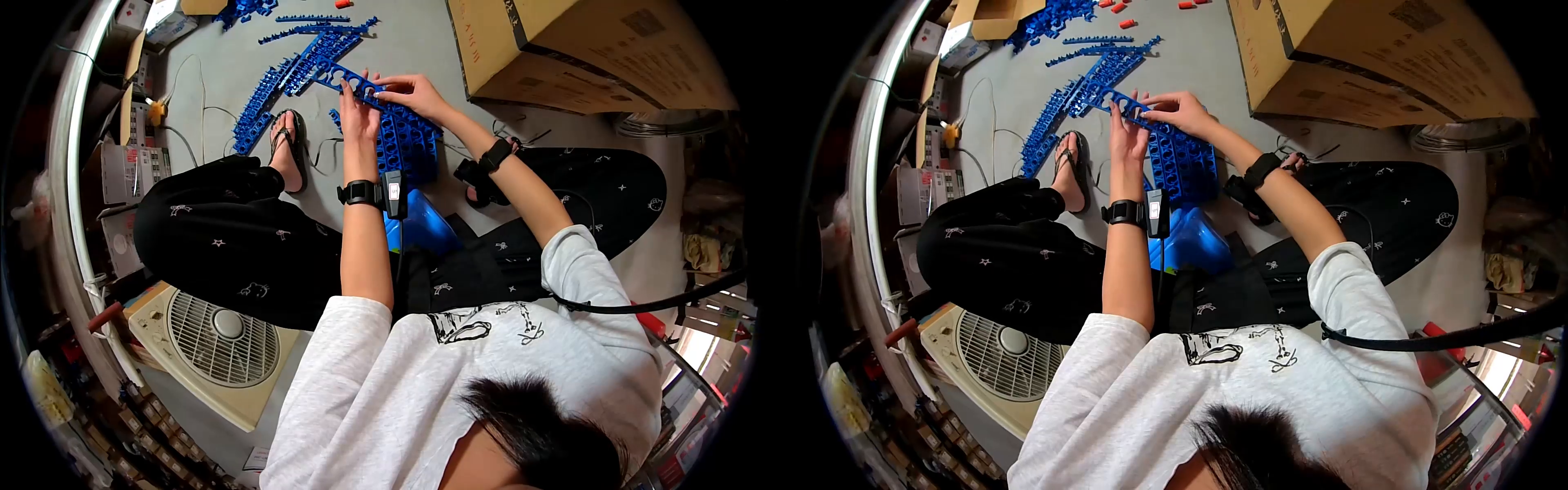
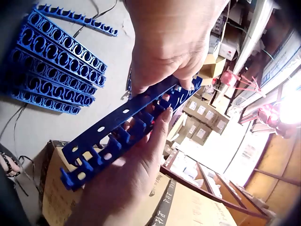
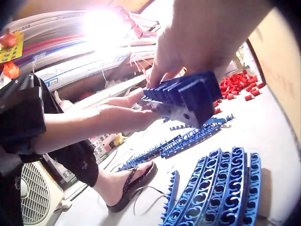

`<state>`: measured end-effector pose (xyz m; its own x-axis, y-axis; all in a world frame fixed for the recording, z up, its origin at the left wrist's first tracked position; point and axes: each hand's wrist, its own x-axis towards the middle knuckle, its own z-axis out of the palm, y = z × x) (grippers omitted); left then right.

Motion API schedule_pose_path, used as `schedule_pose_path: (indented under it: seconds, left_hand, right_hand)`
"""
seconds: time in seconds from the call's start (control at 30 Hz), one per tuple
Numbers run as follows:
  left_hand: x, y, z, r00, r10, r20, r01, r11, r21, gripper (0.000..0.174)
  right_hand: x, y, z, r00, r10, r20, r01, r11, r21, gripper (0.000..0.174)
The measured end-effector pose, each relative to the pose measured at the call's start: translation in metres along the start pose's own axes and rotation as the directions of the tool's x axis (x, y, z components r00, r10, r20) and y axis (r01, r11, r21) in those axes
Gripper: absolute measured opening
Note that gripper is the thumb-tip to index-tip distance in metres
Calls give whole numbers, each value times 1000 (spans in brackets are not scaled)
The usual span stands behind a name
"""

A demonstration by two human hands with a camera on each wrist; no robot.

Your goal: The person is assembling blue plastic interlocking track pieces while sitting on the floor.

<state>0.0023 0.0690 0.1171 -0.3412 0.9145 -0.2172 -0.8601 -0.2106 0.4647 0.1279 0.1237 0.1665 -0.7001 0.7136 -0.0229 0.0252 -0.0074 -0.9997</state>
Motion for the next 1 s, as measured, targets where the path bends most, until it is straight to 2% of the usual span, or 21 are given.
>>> schedule_pose_path:
  seconds: [0.13, 0.2, 0.37, 0.43, 0.63, 0.73, 0.8, 0.9, 1.0]
  left_hand:
    - [-2, 2, -6, 999, 5, 40, -5, 1000, -14, 63]
    - [-5, 7, 1, 999, -23, 48, 26, 998, -63, 61]
    - [-15, 10, 13, 998, 32, 53, -27, 995, -95, 51]
    - [-18, 12, 14, 997, 38, 71, -30, 993, -112, 48]
    - [-18, 15, 13, 996, 48, 76, -41, 994, -97, 45]
    - [-14, 14, 5, 998, 49, 47, -45, 995, -83, 53]
    - [-9, 16, -4, 993, -61, 106, 75, 988, -136, 64]
    - [-8, 11, -7, 996, -1, 86, 7, 997, -71, 71]
    - [-6, 10, -8, 995, -8, 95, 16, 996, -88, 70]
  right_hand:
    - [-1, 5, 8, 999, -35, -23, 34, 999, -17, 28]
    - [0, 1, 11, 998, -48, -31, 47, 998, -30, 28]
    - [1, -4, 12, 996, -83, -42, 80, 994, -69, 27]
    - [2, -4, 11, 997, -68, 21, 68, 998, -15, 27]
    - [5, -3, 10, 998, -43, 41, 42, 999, 28, 27]
    - [0, -7, 9, 999, -44, 32, 43, 998, 35, 28]
    - [0, -7, 10, 999, -41, 28, 40, 999, 36, 28]
    - [0, -4, 10, 999, -28, 23, 28, 999, 37, 27]
    - [-1, -6, 8, 999, 21, 42, -21, 1000, 11, 29]
